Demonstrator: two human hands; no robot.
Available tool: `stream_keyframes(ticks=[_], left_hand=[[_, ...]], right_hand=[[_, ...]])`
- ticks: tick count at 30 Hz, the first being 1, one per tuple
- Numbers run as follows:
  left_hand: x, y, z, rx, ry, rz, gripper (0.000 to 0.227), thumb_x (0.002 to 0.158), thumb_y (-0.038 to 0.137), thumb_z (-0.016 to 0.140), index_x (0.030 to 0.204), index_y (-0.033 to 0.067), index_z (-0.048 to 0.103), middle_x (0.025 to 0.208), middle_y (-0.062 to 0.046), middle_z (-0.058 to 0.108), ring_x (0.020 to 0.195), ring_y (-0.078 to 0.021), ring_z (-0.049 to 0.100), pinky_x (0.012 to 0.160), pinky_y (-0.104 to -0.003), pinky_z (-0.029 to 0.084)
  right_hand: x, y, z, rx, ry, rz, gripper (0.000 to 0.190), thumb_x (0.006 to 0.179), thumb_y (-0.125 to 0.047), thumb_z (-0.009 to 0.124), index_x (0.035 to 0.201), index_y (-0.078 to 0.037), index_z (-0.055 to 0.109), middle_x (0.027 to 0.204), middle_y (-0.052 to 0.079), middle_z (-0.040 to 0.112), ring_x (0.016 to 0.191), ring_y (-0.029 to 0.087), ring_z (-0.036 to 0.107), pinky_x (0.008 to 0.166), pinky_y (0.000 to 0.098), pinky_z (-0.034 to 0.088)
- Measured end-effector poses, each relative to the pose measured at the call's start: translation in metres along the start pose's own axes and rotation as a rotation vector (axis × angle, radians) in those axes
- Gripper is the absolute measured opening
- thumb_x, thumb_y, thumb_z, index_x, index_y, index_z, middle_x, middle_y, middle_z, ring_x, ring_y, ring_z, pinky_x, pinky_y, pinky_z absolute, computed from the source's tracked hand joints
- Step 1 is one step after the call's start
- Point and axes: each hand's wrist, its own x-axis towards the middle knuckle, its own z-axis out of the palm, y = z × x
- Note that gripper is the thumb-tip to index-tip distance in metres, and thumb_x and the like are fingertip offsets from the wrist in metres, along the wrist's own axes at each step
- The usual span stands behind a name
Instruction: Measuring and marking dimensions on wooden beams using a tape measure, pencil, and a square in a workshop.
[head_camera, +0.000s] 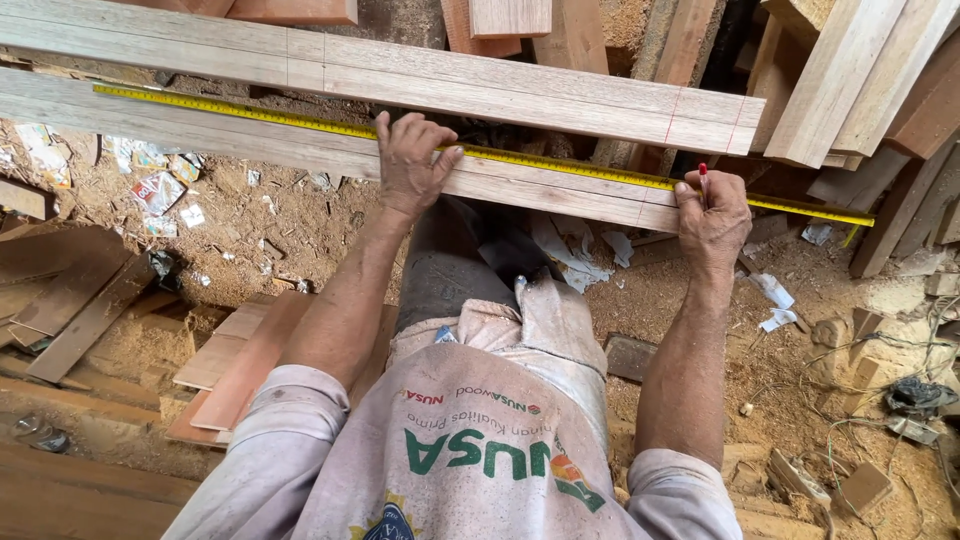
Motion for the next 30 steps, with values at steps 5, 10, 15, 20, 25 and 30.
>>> stream_keyframes(ticks=[5, 10, 15, 20, 25, 30], left_hand=[[0.002, 0.012, -0.003, -0.034, 0.021, -0.027, 0.026, 0.103, 0.052, 0.065, 0.104, 0.0278, 0.072, 0.100, 0.001, 0.067, 0.119, -0.0219, 0.058, 0.119, -0.056, 0.013], [0.002, -0.013, -0.001, -0.068, -0.019, -0.077, 0.025, 0.103, 0.055, 0.069, 0.101, 0.0304, 0.075, 0.098, 0.004, 0.068, 0.119, -0.0211, 0.058, 0.118, -0.058, 0.010], [0.002, -0.020, -0.027, -0.045, -0.067, -0.120, 0.025, 0.105, 0.053, 0.069, 0.102, 0.0292, 0.075, 0.099, 0.002, 0.069, 0.120, -0.0230, 0.059, 0.118, -0.060, 0.008], [0.001, -0.025, -0.037, -0.033, -0.065, -0.085, 0.018, 0.103, 0.047, 0.074, 0.104, 0.0289, 0.075, 0.101, 0.002, 0.066, 0.121, -0.0218, 0.058, 0.118, -0.059, 0.009], [0.001, -0.022, -0.043, -0.024, -0.064, -0.108, 0.017, 0.104, 0.046, 0.073, 0.104, 0.0294, 0.075, 0.102, 0.003, 0.064, 0.121, -0.0203, 0.057, 0.116, -0.061, 0.010], [0.001, -0.021, -0.050, -0.012, -0.064, -0.123, 0.017, 0.104, 0.046, 0.074, 0.104, 0.0288, 0.076, 0.100, 0.002, 0.064, 0.121, -0.0217, 0.056, 0.115, -0.062, 0.009]], right_hand=[[-0.002, -0.003, 0.000, 0.017, 0.019, 0.012, 0.013, 0.098, -0.016, 0.081, 0.110, -0.014, 0.076, 0.108, 0.010, 0.067, 0.102, 0.036, 0.068, 0.092, 0.0471, 0.052], [-0.003, -0.005, -0.002, 0.011, 0.026, -0.003, 0.013, 0.099, -0.017, 0.080, 0.111, -0.016, 0.076, 0.109, 0.008, 0.065, 0.101, 0.035, 0.068, 0.091, 0.0451, 0.053], [-0.003, -0.005, -0.001, 0.019, 0.039, 0.012, 0.011, 0.098, -0.018, 0.082, 0.109, -0.019, 0.077, 0.108, 0.004, 0.067, 0.099, 0.031, 0.069, 0.090, 0.0433, 0.053], [-0.003, -0.013, -0.001, 0.017, 0.031, 0.011, 0.012, 0.099, -0.019, 0.082, 0.109, -0.017, 0.077, 0.108, 0.006, 0.067, 0.095, 0.035, 0.070, 0.087, 0.0456, 0.054], [-0.004, -0.013, 0.000, -0.013, 0.039, 0.023, 0.014, 0.096, -0.023, 0.085, 0.108, -0.021, 0.078, 0.108, 0.003, 0.067, 0.090, 0.034, 0.070, 0.085, 0.0457, 0.056], [-0.003, -0.015, 0.000, -0.017, 0.045, 0.013, 0.015, 0.095, -0.023, 0.087, 0.108, -0.022, 0.078, 0.108, 0.002, 0.067, 0.093, 0.035, 0.071, 0.085, 0.0460, 0.057]])
